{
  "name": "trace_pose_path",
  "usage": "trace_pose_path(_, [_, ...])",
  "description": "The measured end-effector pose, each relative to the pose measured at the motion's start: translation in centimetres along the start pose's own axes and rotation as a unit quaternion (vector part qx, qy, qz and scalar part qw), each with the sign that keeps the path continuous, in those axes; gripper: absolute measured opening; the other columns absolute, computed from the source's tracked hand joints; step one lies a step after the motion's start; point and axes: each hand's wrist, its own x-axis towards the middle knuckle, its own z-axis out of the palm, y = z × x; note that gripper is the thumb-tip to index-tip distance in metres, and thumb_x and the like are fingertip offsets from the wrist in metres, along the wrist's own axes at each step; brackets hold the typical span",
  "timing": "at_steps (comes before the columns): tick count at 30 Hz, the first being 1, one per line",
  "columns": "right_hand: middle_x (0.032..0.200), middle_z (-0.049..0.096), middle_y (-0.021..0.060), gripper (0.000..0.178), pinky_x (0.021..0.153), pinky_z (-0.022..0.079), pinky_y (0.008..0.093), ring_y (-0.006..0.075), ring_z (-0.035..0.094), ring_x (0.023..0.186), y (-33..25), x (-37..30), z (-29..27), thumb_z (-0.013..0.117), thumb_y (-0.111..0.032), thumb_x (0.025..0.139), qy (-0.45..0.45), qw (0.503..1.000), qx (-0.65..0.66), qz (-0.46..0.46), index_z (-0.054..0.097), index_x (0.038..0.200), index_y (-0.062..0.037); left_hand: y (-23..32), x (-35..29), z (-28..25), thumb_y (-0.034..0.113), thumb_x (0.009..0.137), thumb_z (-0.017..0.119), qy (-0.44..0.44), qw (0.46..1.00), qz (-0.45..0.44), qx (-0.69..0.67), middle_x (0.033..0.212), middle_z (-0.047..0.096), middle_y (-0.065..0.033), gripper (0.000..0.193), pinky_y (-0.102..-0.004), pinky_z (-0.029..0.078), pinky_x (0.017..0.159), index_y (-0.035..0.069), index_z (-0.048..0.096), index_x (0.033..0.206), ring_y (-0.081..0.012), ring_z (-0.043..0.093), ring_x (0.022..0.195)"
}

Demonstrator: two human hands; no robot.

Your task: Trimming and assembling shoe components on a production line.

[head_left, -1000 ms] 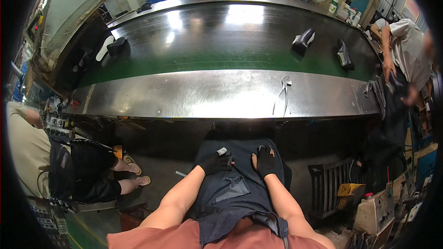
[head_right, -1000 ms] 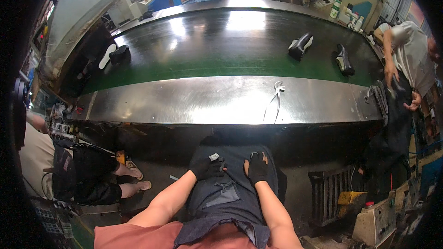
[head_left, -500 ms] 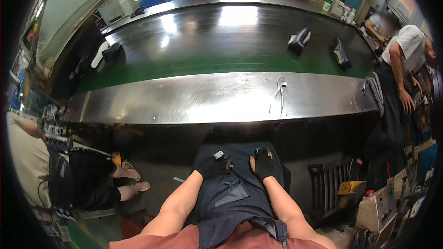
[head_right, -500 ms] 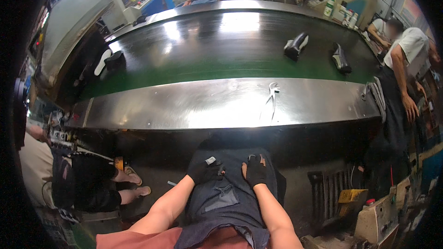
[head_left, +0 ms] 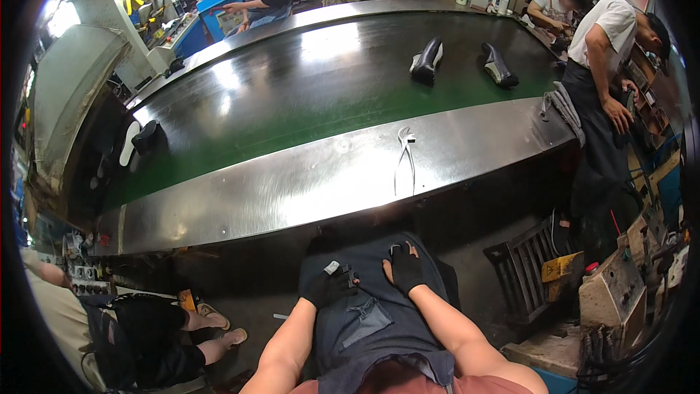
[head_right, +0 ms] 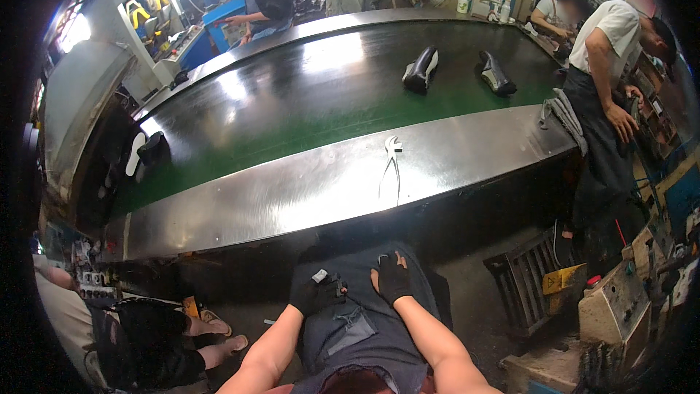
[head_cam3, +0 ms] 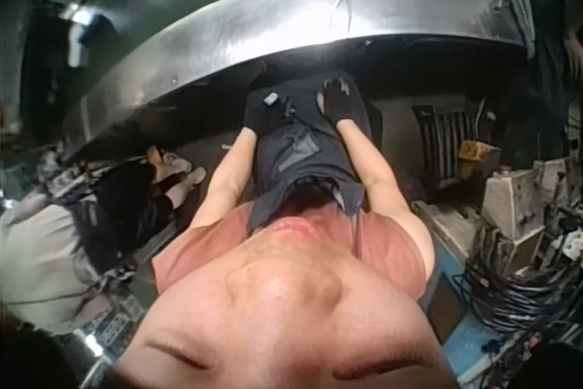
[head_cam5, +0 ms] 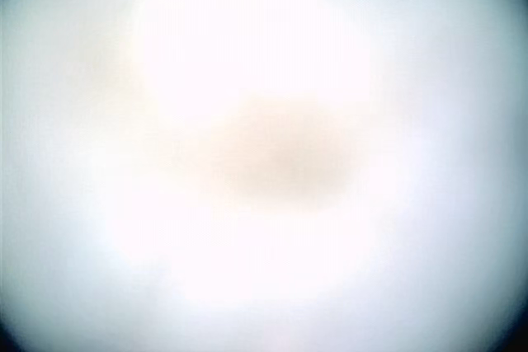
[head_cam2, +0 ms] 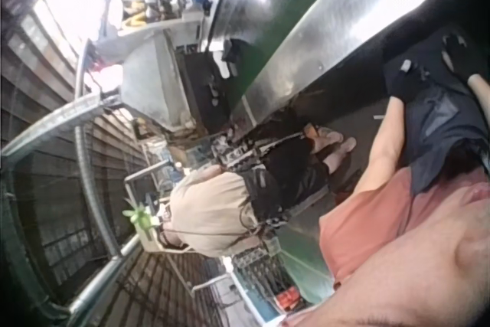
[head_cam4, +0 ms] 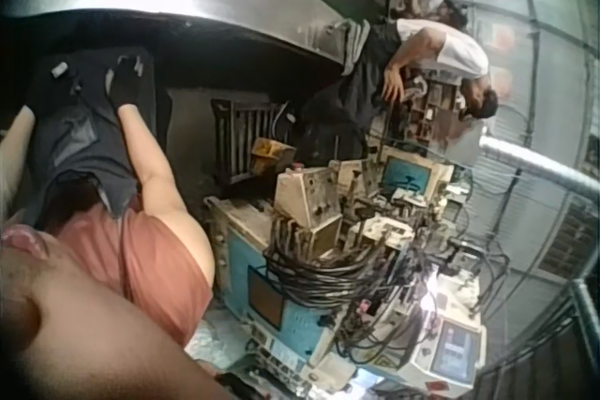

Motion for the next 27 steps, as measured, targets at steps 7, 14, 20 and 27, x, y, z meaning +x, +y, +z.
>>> trace_pose_path(7, [0.134,0.05,0.033,0.053,0.115,0.031,0.049,0.0456,0.045,0.132,0.1,0.0,0.0,0.064,-0.037,0.087,0.019,1.0,0.014,-0.009,0.057,0.121,0.0032,-0.1,0.3,-0.3,0.045,0.099,0.053,-0.002,1.0,-0.014,-0.005,0.126,0.06,-0.0209,0.05,-0.0562,0.045,0.103,0.002,0.054,0.125,-0.0381,0.06,0.116])
trace_pose_path(14, [0.131,0.053,0.0297,0.052,0.114,0.032,0.0496,0.0451,0.045,0.132,0.5,0.0,0.7,0.064,-0.035,0.087,0.034,0.999,0.015,-0.003,0.058,0.12,0.0038,0.1,0.1,0.4,0.046,0.099,0.052,0.009,1.0,-0.01,0.024,0.13,0.059,-0.0218,0.051,-0.0576,0.044,0.104,0.003,0.054,0.126,-0.0377,0.059,0.117])
trace_pose_path(20, [0.129,0.053,0.0288,0.05,0.114,0.032,0.0501,0.0448,0.045,0.132,0.4,0.0,0.8,0.064,-0.035,0.087,0.043,0.999,0.019,-0.004,0.059,0.119,0.0028,0.1,-0.1,0.6,0.045,0.1,0.051,0.022,1.0,-0.013,0.017,0.127,0.06,-0.0224,0.049,-0.0573,0.046,0.1,0.004,0.053,0.128,-0.0394,0.059,0.116])
trace_pose_path(27, [0.127,0.055,0.0268,0.048,0.114,0.033,0.0495,0.0446,0.045,0.131,0.7,0.0,1.0,0.063,-0.035,0.087,0.041,0.999,0.023,-0.006,0.059,0.118,0.0018,0.0,0.0,0.5,0.047,0.099,0.053,0.025,0.999,-0.013,0.022,0.129,0.059,-0.0225,0.051,-0.057,0.046,0.102,0.004,0.053,0.127,-0.0388,0.059,0.116])
